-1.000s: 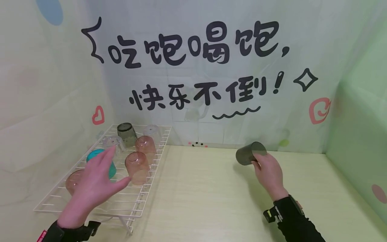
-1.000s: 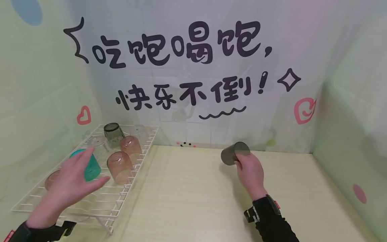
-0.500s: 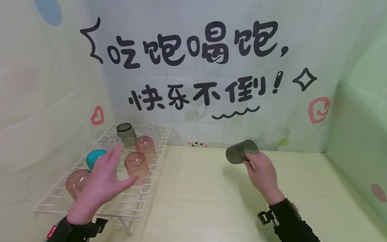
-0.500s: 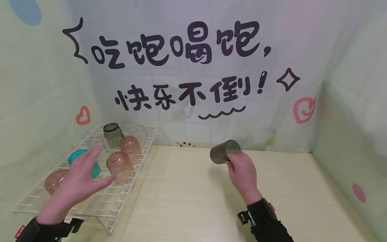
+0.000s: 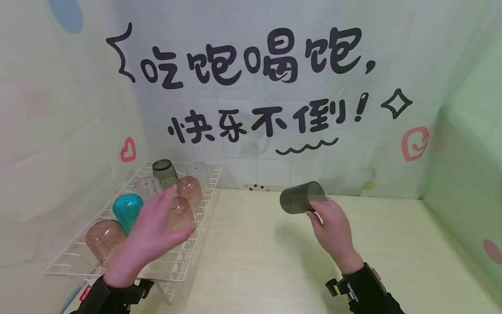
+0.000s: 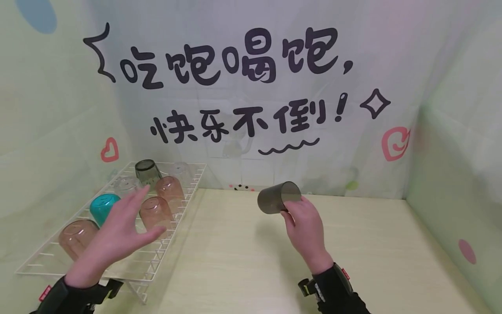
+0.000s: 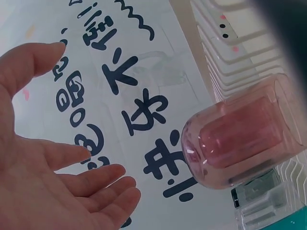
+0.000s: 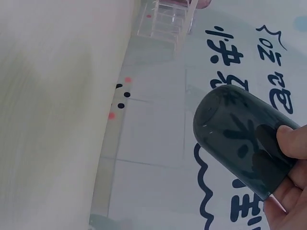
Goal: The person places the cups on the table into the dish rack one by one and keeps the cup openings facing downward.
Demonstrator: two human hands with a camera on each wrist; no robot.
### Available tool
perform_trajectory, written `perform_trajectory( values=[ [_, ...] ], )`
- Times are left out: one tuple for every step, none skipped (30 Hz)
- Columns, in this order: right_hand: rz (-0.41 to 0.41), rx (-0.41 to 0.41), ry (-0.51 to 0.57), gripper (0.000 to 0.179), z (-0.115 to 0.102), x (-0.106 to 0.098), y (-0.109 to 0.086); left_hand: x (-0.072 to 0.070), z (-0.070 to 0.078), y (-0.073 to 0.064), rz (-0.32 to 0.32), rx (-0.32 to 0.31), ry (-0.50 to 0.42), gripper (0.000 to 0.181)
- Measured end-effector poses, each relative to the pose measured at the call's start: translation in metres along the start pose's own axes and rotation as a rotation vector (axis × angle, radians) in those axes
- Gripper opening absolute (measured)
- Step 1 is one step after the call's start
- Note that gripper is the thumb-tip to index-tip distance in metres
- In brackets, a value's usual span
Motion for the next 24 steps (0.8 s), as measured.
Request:
perform_trajectory(
  values=[
    [0.003,-0.006,0.008,0.016,-0.003,0.000,0.001,0.002,0.001,0.000,0.004,0.007,-0.002,0.095],
    [0.006,-0.013,0.014,0.016,-0.006,0.000,0.001,0.003,0.003,0.001,0.006,0.014,-0.006,0.094],
    [0.011,-0.019,0.020,0.016,-0.008,0.000,0.001,0.004,0.004,0.001,0.011,0.023,-0.007,0.094],
    [0.015,-0.025,0.026,0.016,-0.010,-0.001,0.002,0.006,0.006,0.002,0.016,0.031,-0.011,0.095],
    [0.020,-0.032,0.032,0.016,-0.013,-0.001,0.002,0.007,0.007,0.002,0.018,0.036,-0.011,0.095],
    [0.027,-0.040,0.039,0.016,-0.015,-0.001,0.002,0.008,0.008,0.002,0.018,0.039,-0.015,0.095],
    [0.035,-0.048,0.046,0.016,-0.017,-0.002,0.002,0.009,0.010,0.003,0.016,0.042,-0.020,0.096],
    [0.044,-0.056,0.053,0.017,-0.020,-0.002,0.003,0.010,0.011,0.003,0.012,0.045,-0.022,0.096],
    [0.055,-0.064,0.063,0.017,-0.022,-0.003,0.003,0.011,0.013,0.003,0.007,0.046,-0.023,0.096],
    [0.065,-0.070,0.072,0.018,-0.024,-0.003,0.003,0.011,0.014,0.003,-0.001,0.046,-0.024,0.097],
    [0.073,-0.076,0.082,0.019,-0.026,-0.004,0.004,0.011,0.016,0.003,-0.011,0.044,-0.023,0.097],
    [0.081,-0.082,0.093,0.019,-0.029,-0.004,0.004,0.011,0.017,0.004,-0.019,0.043,-0.025,0.098],
    [0.086,-0.085,0.103,0.019,-0.031,-0.005,0.005,0.011,0.019,0.004,-0.025,0.042,-0.026,0.099],
    [0.090,-0.088,0.112,0.020,-0.033,-0.005,0.005,0.011,0.020,0.004,-0.029,0.041,-0.026,0.099],
    [0.093,-0.089,0.120,0.020,-0.036,-0.005,0.006,0.011,0.022,0.004,-0.031,0.043,-0.027,0.100],
    [0.095,-0.091,0.126,0.020,-0.038,-0.006,0.006,0.011,0.024,0.005,-0.037,0.044,-0.029,0.100],
    [0.098,-0.091,0.132,0.021,-0.040,-0.006,0.007,0.011,0.026,0.005,-0.040,0.046,-0.031,0.100],
    [0.100,-0.094,0.137,0.021,-0.042,-0.006,0.008,0.011,0.028,0.005,-0.040,0.050,-0.034,0.100],
    [0.101,-0.095,0.142,0.022,-0.044,-0.007,0.008,0.011,0.030,0.006,-0.039,0.056,-0.037,0.099],
    [0.103,-0.098,0.146,0.022,-0.046,-0.007,0.008,0.012,0.031,0.007,-0.036,0.065,-0.040,0.099],
    [0.104,-0.100,0.152,0.023,-0.047,-0.007,0.009,0.013,0.033,0.007,-0.033,0.078,-0.041,0.098],
    [0.106,-0.102,0.157,0.023,-0.048,-0.007,0.009,0.013,0.035,0.008,-0.029,0.090,-0.043,0.098],
    [0.106,-0.103,0.162,0.024,-0.050,-0.007,0.009,0.013,0.037,0.008,-0.022,0.103,-0.042,0.097],
    [0.105,-0.103,0.167,0.024,-0.051,-0.007,0.009,0.014,0.039,0.009,-0.012,0.120,-0.042,0.096]
  ],
)
Point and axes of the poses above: each hand's wrist, its own y-axis towards the middle knuckle, its own x-axis out of the palm, z = x × y, the point moved 2 cm from there along y, towards the middle knuckle, and after that the axes turned 2 degrees about y, right-handed, at the moved point
